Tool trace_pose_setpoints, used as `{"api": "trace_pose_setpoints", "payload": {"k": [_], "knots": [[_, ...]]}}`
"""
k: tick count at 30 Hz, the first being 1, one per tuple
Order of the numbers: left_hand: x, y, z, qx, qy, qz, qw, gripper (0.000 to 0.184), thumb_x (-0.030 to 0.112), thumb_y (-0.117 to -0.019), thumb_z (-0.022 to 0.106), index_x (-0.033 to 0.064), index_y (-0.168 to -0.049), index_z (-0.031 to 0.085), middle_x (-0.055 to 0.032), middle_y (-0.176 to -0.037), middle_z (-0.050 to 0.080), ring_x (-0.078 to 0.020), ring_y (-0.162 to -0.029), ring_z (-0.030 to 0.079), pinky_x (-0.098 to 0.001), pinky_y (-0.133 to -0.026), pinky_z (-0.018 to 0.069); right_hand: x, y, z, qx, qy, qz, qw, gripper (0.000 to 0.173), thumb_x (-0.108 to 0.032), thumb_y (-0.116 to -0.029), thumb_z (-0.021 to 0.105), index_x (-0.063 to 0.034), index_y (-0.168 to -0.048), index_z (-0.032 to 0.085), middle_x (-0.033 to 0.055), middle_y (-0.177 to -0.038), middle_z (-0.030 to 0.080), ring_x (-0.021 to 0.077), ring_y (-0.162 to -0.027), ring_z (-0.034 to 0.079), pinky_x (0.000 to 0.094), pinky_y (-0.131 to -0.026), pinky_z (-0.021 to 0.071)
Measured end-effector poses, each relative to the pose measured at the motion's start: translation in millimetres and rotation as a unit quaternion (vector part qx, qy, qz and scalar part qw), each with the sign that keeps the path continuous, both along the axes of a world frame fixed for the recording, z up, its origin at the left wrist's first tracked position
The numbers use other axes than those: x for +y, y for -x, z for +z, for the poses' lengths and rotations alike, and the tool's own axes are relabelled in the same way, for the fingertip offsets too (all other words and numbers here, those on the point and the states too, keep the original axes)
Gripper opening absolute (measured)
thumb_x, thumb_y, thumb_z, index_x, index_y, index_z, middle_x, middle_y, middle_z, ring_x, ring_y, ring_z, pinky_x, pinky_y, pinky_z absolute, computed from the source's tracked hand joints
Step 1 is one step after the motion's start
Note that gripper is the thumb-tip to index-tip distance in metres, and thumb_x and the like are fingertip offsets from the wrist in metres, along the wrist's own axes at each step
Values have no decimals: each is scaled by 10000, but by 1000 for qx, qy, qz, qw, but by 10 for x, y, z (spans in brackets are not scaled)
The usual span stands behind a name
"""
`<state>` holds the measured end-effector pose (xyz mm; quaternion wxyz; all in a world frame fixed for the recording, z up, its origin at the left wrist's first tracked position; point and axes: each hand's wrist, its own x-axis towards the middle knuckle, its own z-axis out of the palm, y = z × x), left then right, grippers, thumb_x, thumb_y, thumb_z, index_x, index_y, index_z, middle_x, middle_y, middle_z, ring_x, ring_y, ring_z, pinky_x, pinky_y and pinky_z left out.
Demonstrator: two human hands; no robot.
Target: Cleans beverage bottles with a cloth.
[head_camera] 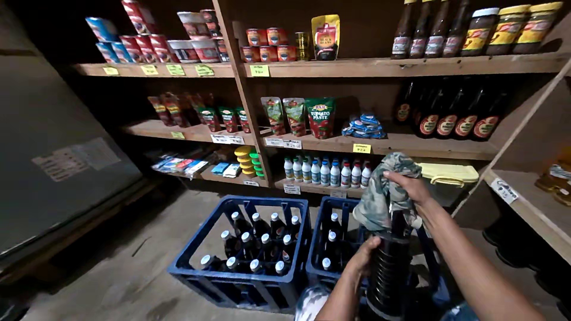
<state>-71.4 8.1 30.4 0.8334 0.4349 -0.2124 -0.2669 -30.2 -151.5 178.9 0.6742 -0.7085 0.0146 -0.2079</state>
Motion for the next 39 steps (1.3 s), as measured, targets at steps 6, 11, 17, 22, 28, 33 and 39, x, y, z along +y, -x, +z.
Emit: {"api": "trace_pose_setpoints", "payload": {"k": [6,11,17,22,28,33,39], "knots": [[-205,-124,13,-178,-243,197,933,1049,423,-657,876,-77,-1462,425,-206,-1330,622,-189,-1240,606,-351,-1082,475,80,-17,232,-1,17,-12,1000,368,-292,-1067,545,4,-1279,595,77,-1055,674,64,-954,635,275,-884,541],[-237,-61,52,-96,-159,232,955,932,516,-764,721,-129,-1382,457,-193,-1277,619,-93,-1146,601,-265,-1032,468,-59,-1,-684,36,-64,111,991,562,-376,-1099,270,6,-1499,366,76,-1295,602,24,-1107,595,222,-949,518],[-122,-248,5,-64,-185,278,940,730,498,-962,468,-107,-1370,481,-205,-1201,645,-148,-1070,632,-345,-987,502,356,788,-872,187,145,25,971,545,-341,-1084,477,100,-1399,536,262,-1391,595,284,-1342,553,452,-1170,380],[-145,-169,15,-90,-173,199,960,799,579,-898,542,-106,-1307,507,-109,-1098,666,-38,-966,639,-261,-929,528,72,-28,-241,111,70,97,987,470,-288,-1049,565,53,-1371,531,149,-1230,653,112,-1093,630,303,-992,512],[-230,-180,43,-79,-197,328,921,627,321,-973,534,-153,-1378,474,-277,-1285,605,-223,-1193,588,-379,-1069,440,290,167,-522,196,148,35,969,629,-427,-1053,541,90,-1410,502,278,-1369,586,331,-1310,560,497,-1134,419],[-279,-323,10,-49,-118,484,866,717,438,-918,576,-113,-1363,464,-191,-1216,629,-108,-1091,623,-279,-982,506,622,807,-1668,0,276,-149,950,571,-410,-969,629,115,-1191,674,284,-1184,695,390,-1173,666,549,-1045,503],[-283,-252,-19,-135,-129,549,815,1014,544,-745,691,-228,-1339,411,-273,-1214,614,-99,-1106,612,-228,-990,467,547,677,-1652,211,-333,-82,915,413,-350,-1125,338,-48,-1313,549,70,-1027,658,107,-880,646,308,-768,565]]}}
